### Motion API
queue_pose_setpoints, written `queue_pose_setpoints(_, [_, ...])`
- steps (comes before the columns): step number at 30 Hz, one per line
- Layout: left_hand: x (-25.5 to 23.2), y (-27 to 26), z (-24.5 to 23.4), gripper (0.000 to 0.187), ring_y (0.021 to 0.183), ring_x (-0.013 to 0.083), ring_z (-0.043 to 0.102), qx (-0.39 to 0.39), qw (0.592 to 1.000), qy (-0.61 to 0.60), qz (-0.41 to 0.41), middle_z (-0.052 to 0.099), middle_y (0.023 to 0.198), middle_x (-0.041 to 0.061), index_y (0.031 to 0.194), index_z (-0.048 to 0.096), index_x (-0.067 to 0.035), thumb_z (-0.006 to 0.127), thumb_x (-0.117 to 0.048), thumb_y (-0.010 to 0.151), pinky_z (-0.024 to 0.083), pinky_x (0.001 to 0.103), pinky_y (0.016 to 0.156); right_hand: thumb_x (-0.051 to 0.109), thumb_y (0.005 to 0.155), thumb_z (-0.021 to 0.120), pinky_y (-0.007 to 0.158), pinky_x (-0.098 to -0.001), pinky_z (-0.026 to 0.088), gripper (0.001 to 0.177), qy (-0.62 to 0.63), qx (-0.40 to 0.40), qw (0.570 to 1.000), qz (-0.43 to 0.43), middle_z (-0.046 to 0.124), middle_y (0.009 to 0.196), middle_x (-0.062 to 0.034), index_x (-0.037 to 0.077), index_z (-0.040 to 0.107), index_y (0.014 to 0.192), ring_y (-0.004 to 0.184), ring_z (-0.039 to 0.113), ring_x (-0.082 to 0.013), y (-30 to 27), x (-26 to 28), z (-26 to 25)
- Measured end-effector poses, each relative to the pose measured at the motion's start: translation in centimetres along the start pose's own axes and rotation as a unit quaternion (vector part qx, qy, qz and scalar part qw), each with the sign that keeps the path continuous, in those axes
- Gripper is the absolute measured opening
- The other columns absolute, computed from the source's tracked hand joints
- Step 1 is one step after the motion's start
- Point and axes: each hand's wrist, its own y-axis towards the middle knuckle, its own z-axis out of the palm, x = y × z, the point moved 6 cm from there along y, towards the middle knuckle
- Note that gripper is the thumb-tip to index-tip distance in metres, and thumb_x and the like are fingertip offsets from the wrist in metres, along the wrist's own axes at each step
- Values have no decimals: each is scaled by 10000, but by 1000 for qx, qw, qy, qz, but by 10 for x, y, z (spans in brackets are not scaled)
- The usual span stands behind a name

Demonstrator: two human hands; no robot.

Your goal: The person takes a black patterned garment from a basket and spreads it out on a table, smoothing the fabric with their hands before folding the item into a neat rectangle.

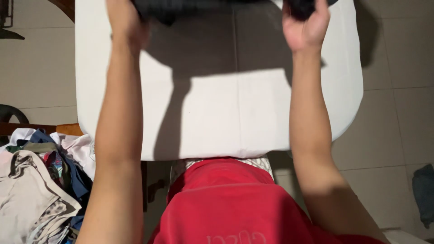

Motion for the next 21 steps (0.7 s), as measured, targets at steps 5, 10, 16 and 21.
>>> queue_pose_setpoints(5, [58,-116,-12,613,1302,304,614,153,987,-7,-58,566,1469,160,1506,391,-21,698,-230,1019,556,469,1077,279,1022,571,1013,-460,621,439,-214,-144,965,42,673,1322,-102,78,517,1409,1223,679,-281,-69,3,-41])
queue_pose_setpoints(10, [137,-185,-59,815,771,215,579,37,950,112,-291,633,1012,114,1555,304,2,804,-34,911,528,401,709,266,1074,670,560,-381,336,336,-562,-329,751,104,639,1027,-106,68,555,1321,746,515,-238,-117,34,-114])
queue_pose_setpoints(16, [132,-234,-40,1088,706,128,604,93,916,386,-61,624,846,25,1526,21,-64,849,-13,822,524,281,686,160,940,747,753,-395,534,191,-828,-247,504,-1,711,903,-130,19,639,1012,811,672,-232,-151,46,-109])
queue_pose_setpoints(21, [110,-251,-30,615,713,120,578,54,932,358,1,577,891,61,1407,378,-47,738,5,911,500,249,656,221,973,737,710,-390,519,203,-803,-312,507,-29,706,824,-105,32,676,929,727,652,-225,-159,63,-130])
